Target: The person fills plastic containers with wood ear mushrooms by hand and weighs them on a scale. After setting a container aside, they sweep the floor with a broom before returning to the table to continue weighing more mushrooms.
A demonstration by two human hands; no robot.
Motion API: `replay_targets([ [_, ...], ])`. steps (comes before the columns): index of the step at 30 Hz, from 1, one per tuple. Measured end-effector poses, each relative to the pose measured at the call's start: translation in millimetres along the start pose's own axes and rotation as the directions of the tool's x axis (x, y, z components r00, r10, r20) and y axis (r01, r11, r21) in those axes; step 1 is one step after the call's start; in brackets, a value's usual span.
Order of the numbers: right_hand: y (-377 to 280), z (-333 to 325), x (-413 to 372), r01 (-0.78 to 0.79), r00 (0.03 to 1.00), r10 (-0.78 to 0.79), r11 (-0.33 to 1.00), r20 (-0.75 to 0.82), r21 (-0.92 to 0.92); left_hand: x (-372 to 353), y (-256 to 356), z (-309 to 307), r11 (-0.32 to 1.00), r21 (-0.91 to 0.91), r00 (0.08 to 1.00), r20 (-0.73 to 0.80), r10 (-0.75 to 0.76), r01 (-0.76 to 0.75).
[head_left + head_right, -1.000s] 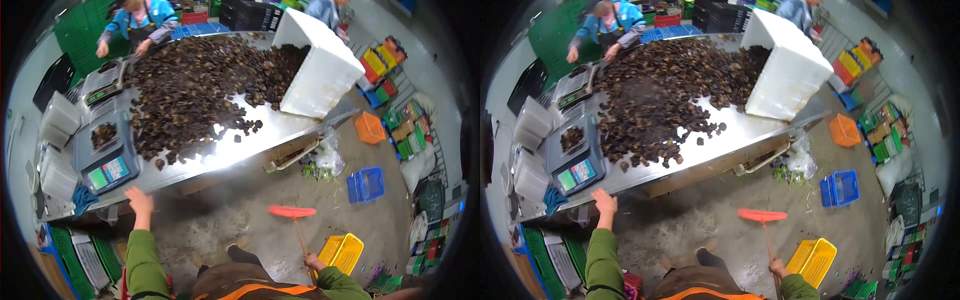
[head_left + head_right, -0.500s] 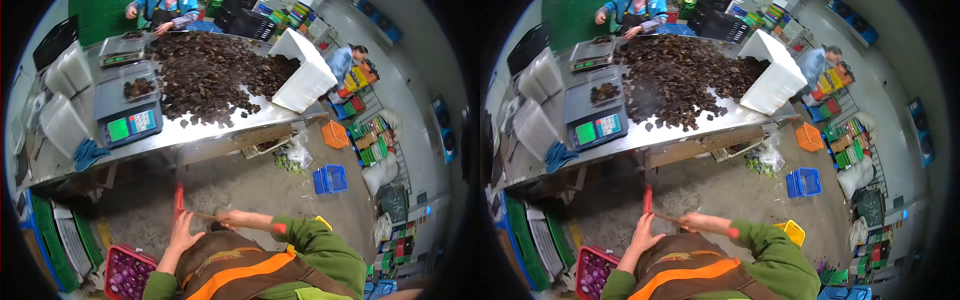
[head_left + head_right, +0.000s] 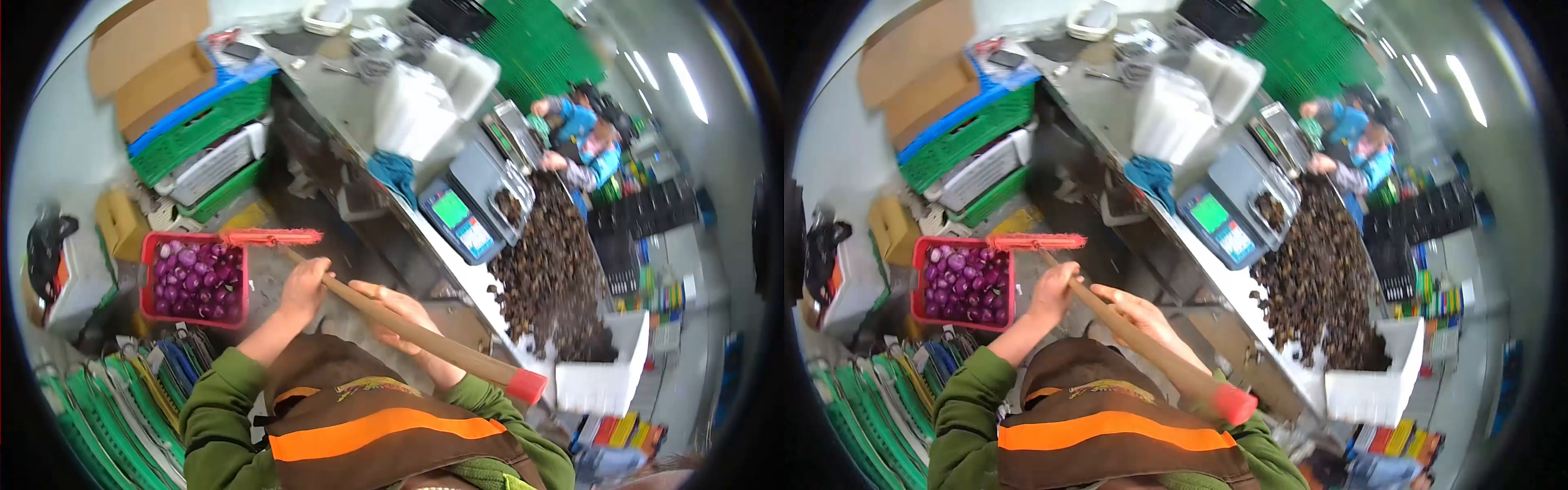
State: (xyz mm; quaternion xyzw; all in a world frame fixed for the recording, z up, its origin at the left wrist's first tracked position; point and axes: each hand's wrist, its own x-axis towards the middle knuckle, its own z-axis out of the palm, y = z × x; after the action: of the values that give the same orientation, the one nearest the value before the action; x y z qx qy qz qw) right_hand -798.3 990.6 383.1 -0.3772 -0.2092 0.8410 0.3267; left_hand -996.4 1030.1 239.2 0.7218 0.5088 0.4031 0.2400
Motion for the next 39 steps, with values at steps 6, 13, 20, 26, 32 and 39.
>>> replay_targets([
  [6,-28,-23,66,0.006,0.991,-0.027,0.988,-0.13,-0.154,56,-22,-148,0.949,0.058,0.878,-0.4,-0.261,0.308],
  [13,15,-65,150,-0.337,0.93,0.316,0.937,-0.189,-0.09,12,-97,-324,0.774,0.081,0.497,-0.807,-0.319,0.628],
  [20,24,-31,232,-0.338,0.934,0.233,0.823,-0.272,-0.456,-56,-202,-459,0.472,-0.098,0.0,-0.979,-0.204,0.876],
  [26,7,-2,302,-0.397,0.917,0.244,0.641,-0.316,-0.657,-109,-285,-505,0.367,-0.121,-0.109,-0.993,-0.054,0.922],
  [32,14,4,351,-0.437,0.894,0.208,0.596,-0.397,-0.673,-179,-367,-492,0.396,-0.041,-0.028,-0.999,-0.038,0.917],
  [39,29,-2,358,-0.438,0.898,0.236,0.425,-0.371,-0.792,-216,-418,-478,0.15,-0.283,-0.227,-0.923,-0.31,0.947],
])
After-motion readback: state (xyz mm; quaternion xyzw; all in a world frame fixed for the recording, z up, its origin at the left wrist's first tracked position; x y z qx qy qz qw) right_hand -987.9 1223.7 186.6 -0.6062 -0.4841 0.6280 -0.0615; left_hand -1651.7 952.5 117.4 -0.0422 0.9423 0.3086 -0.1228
